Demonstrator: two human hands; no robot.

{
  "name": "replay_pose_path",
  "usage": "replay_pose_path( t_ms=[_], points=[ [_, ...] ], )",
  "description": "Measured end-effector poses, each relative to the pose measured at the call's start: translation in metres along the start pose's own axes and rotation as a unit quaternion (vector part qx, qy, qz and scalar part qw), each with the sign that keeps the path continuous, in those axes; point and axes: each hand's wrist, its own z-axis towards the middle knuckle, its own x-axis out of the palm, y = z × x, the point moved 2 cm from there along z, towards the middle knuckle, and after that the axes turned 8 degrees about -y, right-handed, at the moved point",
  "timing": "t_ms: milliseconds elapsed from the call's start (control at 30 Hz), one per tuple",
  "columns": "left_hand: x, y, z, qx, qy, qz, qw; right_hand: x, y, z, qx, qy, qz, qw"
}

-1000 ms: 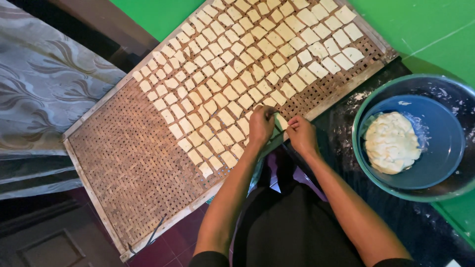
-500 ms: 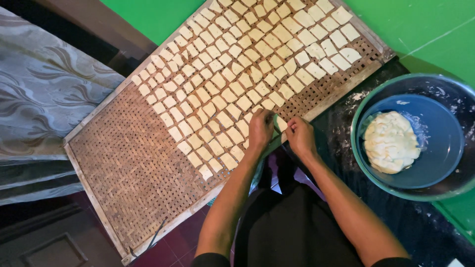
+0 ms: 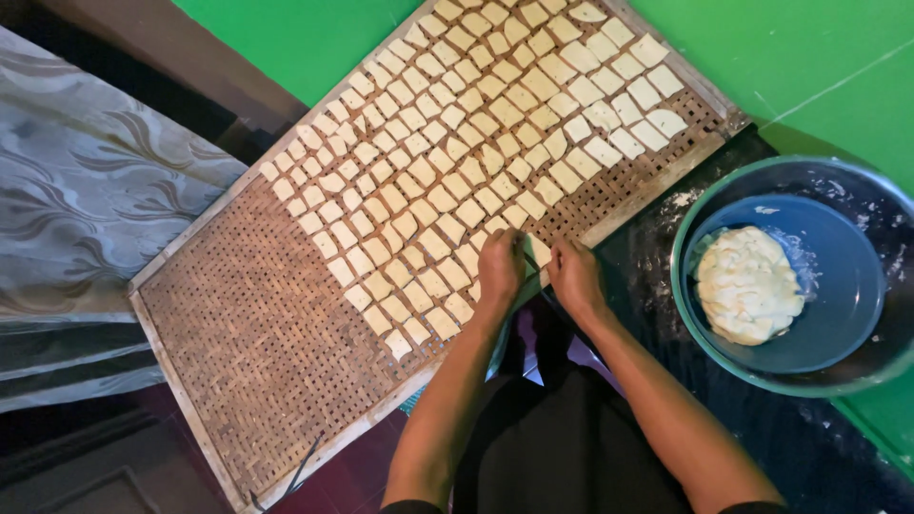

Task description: Flattening dough with a pasta machine and cutting it into small squares for drying

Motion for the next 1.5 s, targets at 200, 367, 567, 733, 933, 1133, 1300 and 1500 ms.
replay_pose_path(
  t_ms=[200,367,567,733,933,1133,1300,1500],
  points=[
    [-0.010,-0.007,-0.007,0.130,-0.023,0.157,0.979,-0.016,0.008,-0.008,-0.034,-0.009,-0.008,0.999],
    [-0.017,-0.003,-0.022,0.129,0.012,0.138,0.982,-0.013,-0.009,-0.018,0.102,0.025,0.063,0.992],
    [-0.029,-0.017,-0.040,0.012,-0.006,-0.022,1.000,-0.015,-0.037,-0.033,0.300,0.002,0.204,0.932],
    [-0.030,-0.027,-0.079,-0.006,0.005,-0.093,0.996,-0.030,-0.060,-0.068,0.327,-0.032,0.216,0.919],
    [-0.019,-0.015,-0.146,-0.030,0.137,-0.166,0.976,-0.062,-0.073,-0.139,0.370,-0.114,0.206,0.899],
    [-0.015,-0.014,-0.190,-0.051,0.245,-0.201,0.947,-0.098,-0.086,-0.227,0.446,-0.181,0.199,0.854],
    [0.001,-0.009,-0.230,-0.068,0.322,-0.183,0.926,-0.125,-0.100,-0.299,0.485,-0.254,0.200,0.813],
    [0.020,-0.017,-0.260,-0.062,0.378,-0.168,0.908,-0.172,-0.116,-0.364,0.511,-0.328,0.151,0.780]
  ],
)
